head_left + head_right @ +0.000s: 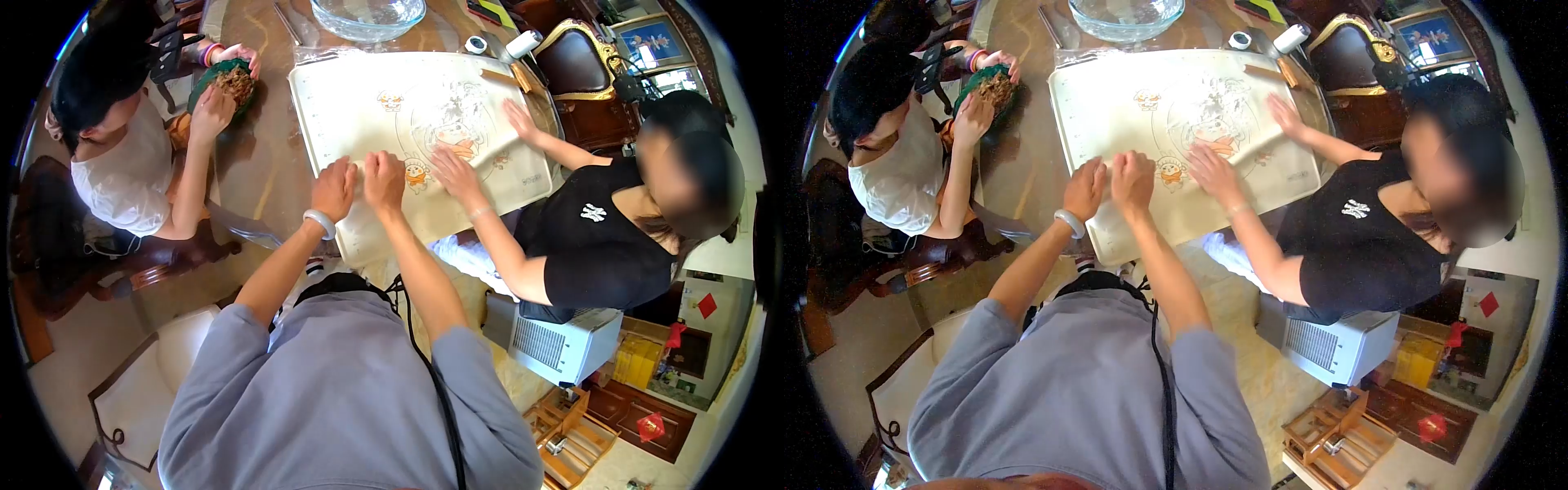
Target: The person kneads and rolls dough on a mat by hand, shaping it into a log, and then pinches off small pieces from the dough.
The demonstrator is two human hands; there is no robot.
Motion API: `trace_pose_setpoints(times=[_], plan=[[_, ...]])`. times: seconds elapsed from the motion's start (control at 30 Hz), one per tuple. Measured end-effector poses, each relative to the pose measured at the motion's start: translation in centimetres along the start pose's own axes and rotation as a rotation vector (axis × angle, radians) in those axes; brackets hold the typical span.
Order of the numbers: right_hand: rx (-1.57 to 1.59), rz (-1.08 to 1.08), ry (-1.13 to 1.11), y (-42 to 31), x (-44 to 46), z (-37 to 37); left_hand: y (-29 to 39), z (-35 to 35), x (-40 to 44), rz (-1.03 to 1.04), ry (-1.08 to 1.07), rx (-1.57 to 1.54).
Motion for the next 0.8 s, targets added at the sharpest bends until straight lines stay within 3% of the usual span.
trace_pose_setpoints(times=[0.17,0.27,0.47,0.63,0.77,0.8], plan=[[-0.015,-0.291,0.065,-3.3,-2.9,-0.6,0.7,0.0,-0.8,0.078,0.014,0.135],[-0.014,-0.324,0.063,-1.6,-2.7,0.0,0.6,0.5,-0.2,0.059,-0.02,0.299],[-0.138,-0.148,-0.109,2.1,0.0,2.3,0.3,1.7,2.2,-0.009,-0.135,0.452],[-0.198,-0.082,-0.075,3.2,1.4,2.8,-0.2,2.5,3.6,-0.073,-0.225,0.451],[-0.192,-0.023,-0.061,3.4,1.5,2.9,-1.1,2.6,3.6,-0.136,-0.26,0.347],[-0.065,0.103,-0.08,3.9,1.9,2.6,-2.0,2.8,3.8,-0.189,-0.262,0.18]])
Point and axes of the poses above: each hand's wrist, its own x-axis towards the middle knuckle, its own z-axis out of the palm, y = z × x, the point moved 5 cm from there along x, towards the middle knuckle, and after that the axes turned 11 degrees about x, right-handed, at the moved point
